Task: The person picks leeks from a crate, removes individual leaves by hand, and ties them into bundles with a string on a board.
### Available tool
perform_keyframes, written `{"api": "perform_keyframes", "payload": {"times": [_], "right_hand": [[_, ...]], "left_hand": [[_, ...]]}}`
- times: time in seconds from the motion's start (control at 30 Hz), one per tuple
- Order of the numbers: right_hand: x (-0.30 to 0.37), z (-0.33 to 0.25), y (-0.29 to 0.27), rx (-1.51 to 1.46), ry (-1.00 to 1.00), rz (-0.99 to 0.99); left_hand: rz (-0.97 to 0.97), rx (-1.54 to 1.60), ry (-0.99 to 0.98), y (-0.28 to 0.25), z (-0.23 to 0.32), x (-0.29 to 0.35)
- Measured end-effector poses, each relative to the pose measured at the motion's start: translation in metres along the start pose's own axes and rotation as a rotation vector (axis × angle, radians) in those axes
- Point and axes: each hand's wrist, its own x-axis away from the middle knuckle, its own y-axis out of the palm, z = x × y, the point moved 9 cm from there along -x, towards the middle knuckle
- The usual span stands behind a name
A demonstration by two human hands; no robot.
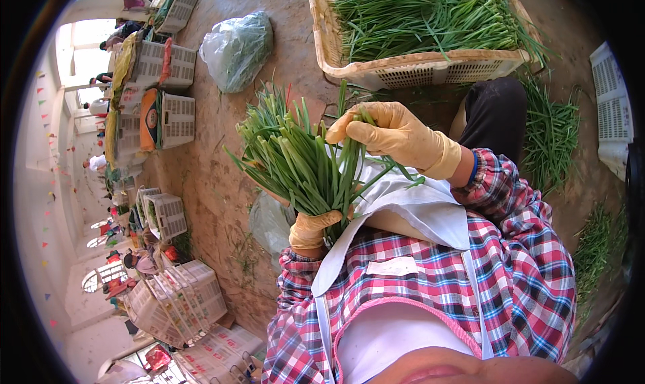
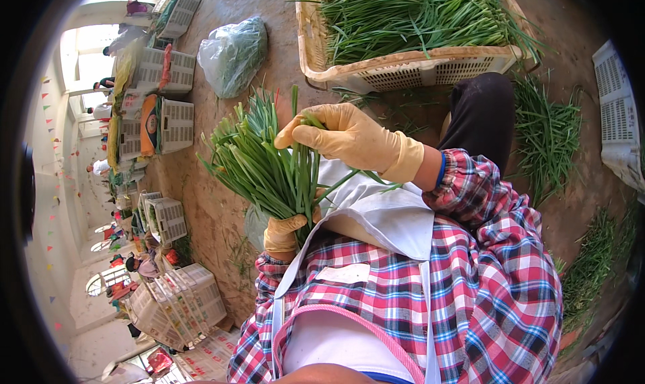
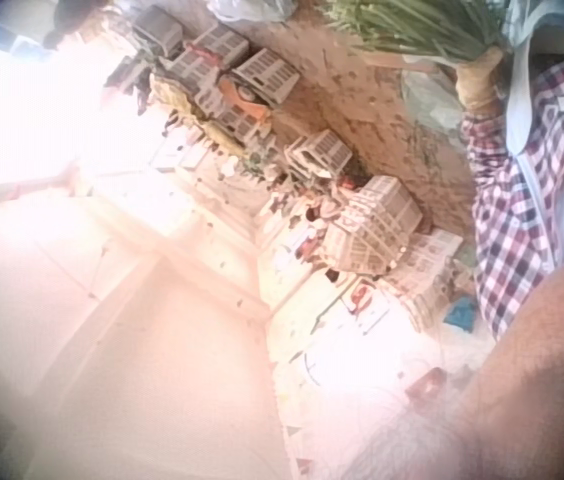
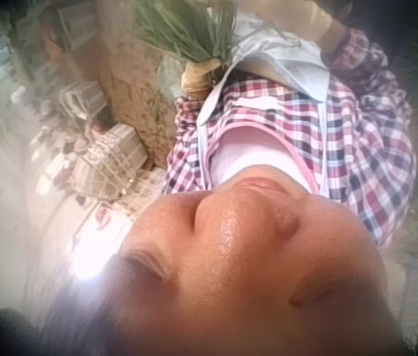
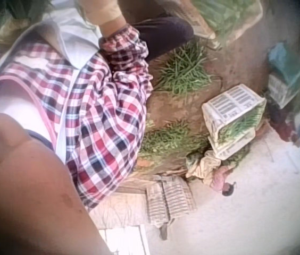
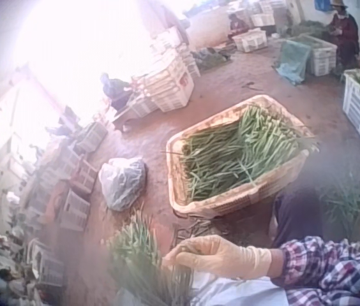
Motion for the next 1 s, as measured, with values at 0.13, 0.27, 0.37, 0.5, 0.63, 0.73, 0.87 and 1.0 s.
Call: {"api": "perform_keyframes", "payload": {"times": [0.13, 0.27, 0.37, 0.5, 0.63, 0.73, 0.87, 1.0], "right_hand": [[0.003, -0.029, -0.02, 0.232, -0.132, 0.132], [0.006, -0.133, -0.071, -0.157, -0.508, 0.366], [0.006, -0.168, -0.048, -0.365, -0.441, 0.015], [0.0, -0.116, -0.016, 0.658, -0.455, 0.154], [-0.009, -0.01, -0.005, 0.022, 0.014, -0.103], [-0.007, -0.008, -0.008, 0.047, 0.011, -0.048], [-0.009, -0.026, 0.004, 0.061, 0.031, -0.048], [-0.009, -0.009, -0.007, 0.146, 0.088, 0.036]], "left_hand": [[0.076, -0.199, 0.289, -0.013, 0.016, 0.001], [0.031, -0.199, 0.079, -0.017, 0.003, 0.0], [-0.023, -0.037, 0.017, -0.011, 0.006, 0.005], [0.018, -0.126, 0.004, -0.004, 0.008, 0.003], [0.001, -0.056, -0.017, 0.007, 0.002, -0.005], [-0.003, -0.082, -0.022, 0.007, 0.003, -0.007], [-0.092, -0.104, 0.001, 0.01, 0.006, -0.006], [-0.108, -0.245, 0.058, 0.007, 0.011, -0.008]]}}
